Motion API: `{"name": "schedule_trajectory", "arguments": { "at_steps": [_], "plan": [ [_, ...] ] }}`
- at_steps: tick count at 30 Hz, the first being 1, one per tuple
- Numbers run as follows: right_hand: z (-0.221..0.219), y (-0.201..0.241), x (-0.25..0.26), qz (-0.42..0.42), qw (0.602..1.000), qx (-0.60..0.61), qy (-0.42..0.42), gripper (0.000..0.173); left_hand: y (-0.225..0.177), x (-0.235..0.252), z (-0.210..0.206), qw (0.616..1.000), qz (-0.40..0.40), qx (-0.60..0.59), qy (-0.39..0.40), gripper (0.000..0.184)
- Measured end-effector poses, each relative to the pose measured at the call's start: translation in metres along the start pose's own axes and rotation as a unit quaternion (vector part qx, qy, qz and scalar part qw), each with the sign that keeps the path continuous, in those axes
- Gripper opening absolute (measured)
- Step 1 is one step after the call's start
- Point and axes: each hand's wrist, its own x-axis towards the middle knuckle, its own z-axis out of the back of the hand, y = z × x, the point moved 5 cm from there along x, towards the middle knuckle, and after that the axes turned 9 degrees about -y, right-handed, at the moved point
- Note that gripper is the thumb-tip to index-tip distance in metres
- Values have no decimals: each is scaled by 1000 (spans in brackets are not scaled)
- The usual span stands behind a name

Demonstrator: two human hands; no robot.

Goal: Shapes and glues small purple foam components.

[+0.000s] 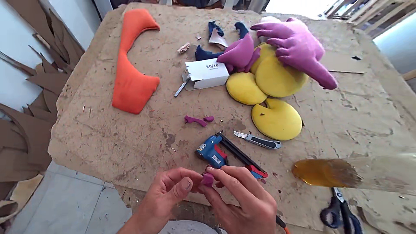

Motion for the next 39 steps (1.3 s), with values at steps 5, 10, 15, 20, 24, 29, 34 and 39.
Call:
{"name": "schedule_trajectory", "arguments": {
  "at_steps": [5, 10, 15, 20, 24, 29, 34, 39],
  "plan": [
    [10, 21, 8, -12, 999, -50, 16, 22, -31, -9, -10, 957, -169, 223, -81, 33],
    [10, 46, 8, -6, 996, -78, 35, 24, -41, -11, -19, 958, -180, 186, -121, 21],
    [8, 54, 8, -66, 995, 36, 69, 25, -46, -15, -15, 964, -154, 164, -144, 16],
    [-5, 45, -2, -153, 966, 199, 53, 26, -40, -11, -12, 979, -76, 99, -161, 14],
    [-28, 28, -17, -218, 937, 270, 27, 25, -31, -11, -6, 937, -147, 242, -204, 14],
    [-93, -22, -59, -504, 783, 360, 66, 22, 15, 0, 29, 825, -193, 486, -214, 15],
    [-127, -62, -107, -564, 781, 256, 79, 19, 74, 0, 61, 796, -111, 571, -166, 19],
    [-99, -60, -103, -381, 914, 65, 120, 14, 67, 2, 57, 830, -35, 541, -131, 16]
  ]
}}
